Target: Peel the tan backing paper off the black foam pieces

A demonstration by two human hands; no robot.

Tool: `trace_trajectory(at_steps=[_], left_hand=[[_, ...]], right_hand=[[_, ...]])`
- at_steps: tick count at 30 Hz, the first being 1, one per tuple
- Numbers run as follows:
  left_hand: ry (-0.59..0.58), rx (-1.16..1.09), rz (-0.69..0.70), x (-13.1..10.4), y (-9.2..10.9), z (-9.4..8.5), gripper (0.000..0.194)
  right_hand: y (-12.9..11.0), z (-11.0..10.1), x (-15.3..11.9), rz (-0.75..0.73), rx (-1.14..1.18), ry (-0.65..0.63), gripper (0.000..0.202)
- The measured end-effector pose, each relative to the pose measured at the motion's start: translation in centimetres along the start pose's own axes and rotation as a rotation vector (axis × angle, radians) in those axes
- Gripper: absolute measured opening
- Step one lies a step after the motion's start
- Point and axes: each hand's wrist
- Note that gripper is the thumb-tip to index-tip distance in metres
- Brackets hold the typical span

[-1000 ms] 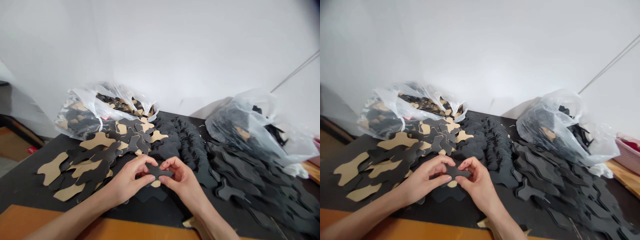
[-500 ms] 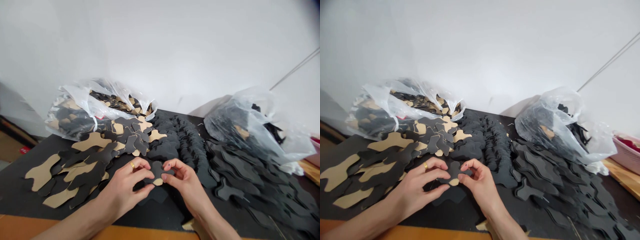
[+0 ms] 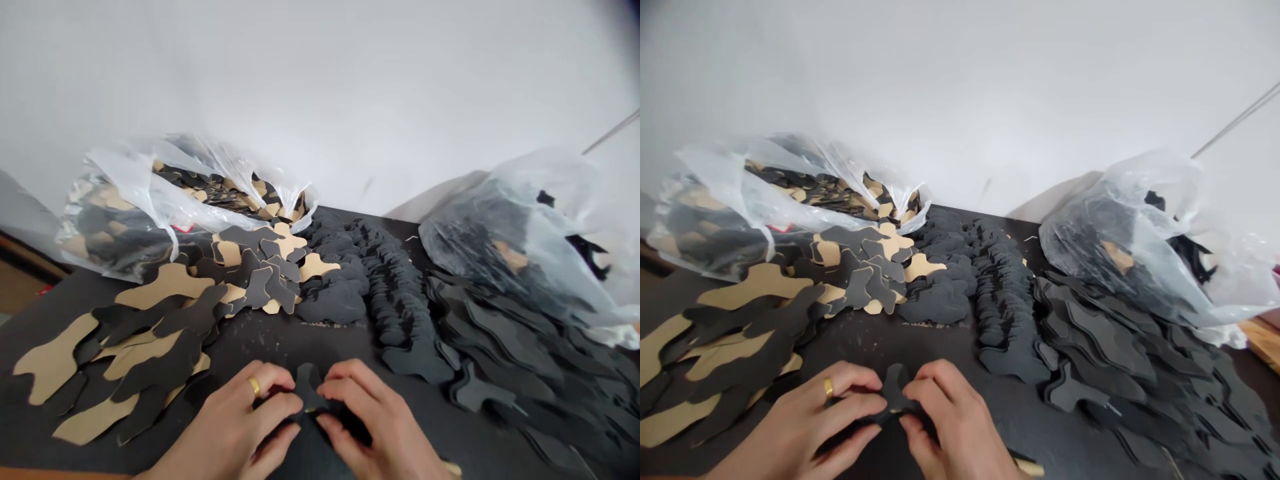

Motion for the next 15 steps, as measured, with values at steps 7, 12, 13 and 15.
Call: trace_trajectory(at_steps=[7, 12, 13, 15], left_hand=[[0.016, 0.115, 0.102, -0.41, -0.18, 0.85, 0.028], [-0.010, 0.152, 0.123, -0.48, -0.26, 0.34, 0.032], [-0.011, 0.163, 0.143, -0.47, -0.27, 0.18, 0.034], [-0.002, 0.183, 0.181, -0.58, -0.35, 0.11, 0.033]], right_hand=[[0.35, 0.84, -0.82, -0.244, -0.285, 0.147, 0.022], [0.21, 0.92, -0.36, -0.269, -0.272, 0.187, 0.022], [0.23, 0.97, -0.29, -0.277, -0.270, 0.199, 0.021], [0.29, 1.10, -0.22, -0.284, -0.269, 0.213, 0.019]])
Point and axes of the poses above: each hand's wrist, its own x-axis towards the middle knuckle, its own z-axis out of the palm, y = z × x, and after that the axes turned 11 degrees about y, right-handed
